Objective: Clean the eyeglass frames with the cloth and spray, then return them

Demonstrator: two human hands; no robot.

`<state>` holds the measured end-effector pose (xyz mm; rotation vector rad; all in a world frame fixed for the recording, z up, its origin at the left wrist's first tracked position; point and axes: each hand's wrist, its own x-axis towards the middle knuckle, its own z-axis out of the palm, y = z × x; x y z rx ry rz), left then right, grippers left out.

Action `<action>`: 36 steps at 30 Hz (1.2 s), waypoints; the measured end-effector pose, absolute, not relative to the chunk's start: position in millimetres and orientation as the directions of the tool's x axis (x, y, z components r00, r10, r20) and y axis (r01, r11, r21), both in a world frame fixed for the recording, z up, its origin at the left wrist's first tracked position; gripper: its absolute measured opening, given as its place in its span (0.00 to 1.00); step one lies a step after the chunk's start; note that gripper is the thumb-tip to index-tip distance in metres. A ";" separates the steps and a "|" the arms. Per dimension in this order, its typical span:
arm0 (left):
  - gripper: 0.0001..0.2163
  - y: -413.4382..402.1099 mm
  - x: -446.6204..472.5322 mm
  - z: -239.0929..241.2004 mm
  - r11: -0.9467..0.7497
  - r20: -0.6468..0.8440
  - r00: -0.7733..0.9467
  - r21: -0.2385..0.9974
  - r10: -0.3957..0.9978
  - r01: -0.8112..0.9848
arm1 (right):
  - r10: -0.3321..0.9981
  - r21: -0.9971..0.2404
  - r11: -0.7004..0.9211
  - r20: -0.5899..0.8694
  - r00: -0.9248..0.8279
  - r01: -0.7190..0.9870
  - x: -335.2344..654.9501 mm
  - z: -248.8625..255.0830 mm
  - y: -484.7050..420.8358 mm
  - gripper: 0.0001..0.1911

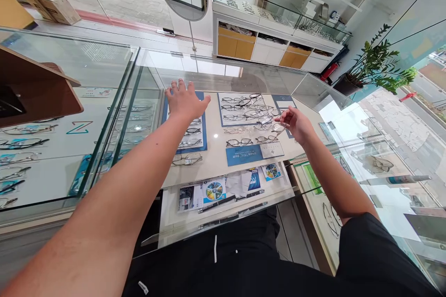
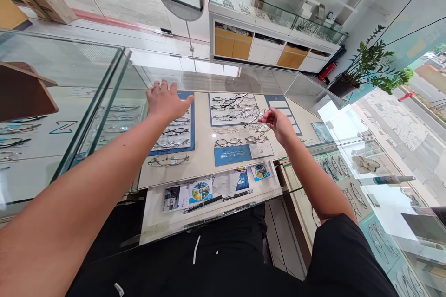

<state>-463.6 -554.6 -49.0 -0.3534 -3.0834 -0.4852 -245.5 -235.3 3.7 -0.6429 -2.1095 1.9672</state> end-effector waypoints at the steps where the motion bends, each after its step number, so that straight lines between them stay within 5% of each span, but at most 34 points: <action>1: 0.47 -554.4 -463.6 -49.0 0.928 0.034 -0.975 0.302 0.219 0.219 | 0.428 -0.981 0.019 -0.165 -0.889 0.192 -243.3 5.6 -232.0 0.28; 22: 0.48 -552.8 -463.8 -49.6 0.922 0.029 -0.972 0.313 0.232 0.229 | 0.358 -0.970 -0.097 -0.241 -0.902 0.221 -249.2 15.7 -218.2 0.22; 27: 0.47 -553.6 -464.5 -49.3 0.916 0.035 -0.973 0.330 0.229 0.227 | 0.343 -0.958 0.141 -0.191 -0.920 0.252 -266.4 6.9 -225.0 0.10; 31: 0.47 -553.6 -464.9 -50.7 0.916 0.041 -0.973 0.331 0.228 0.229 | 0.322 -0.926 0.362 0.014 -0.946 0.110 -274.1 -4.2 -229.2 0.14; 36: 0.48 -553.3 -465.4 -51.8 0.916 0.049 -0.971 0.322 0.234 0.237 | 0.384 -0.902 0.428 0.119 -0.915 0.063 -267.4 -16.8 -222.2 0.11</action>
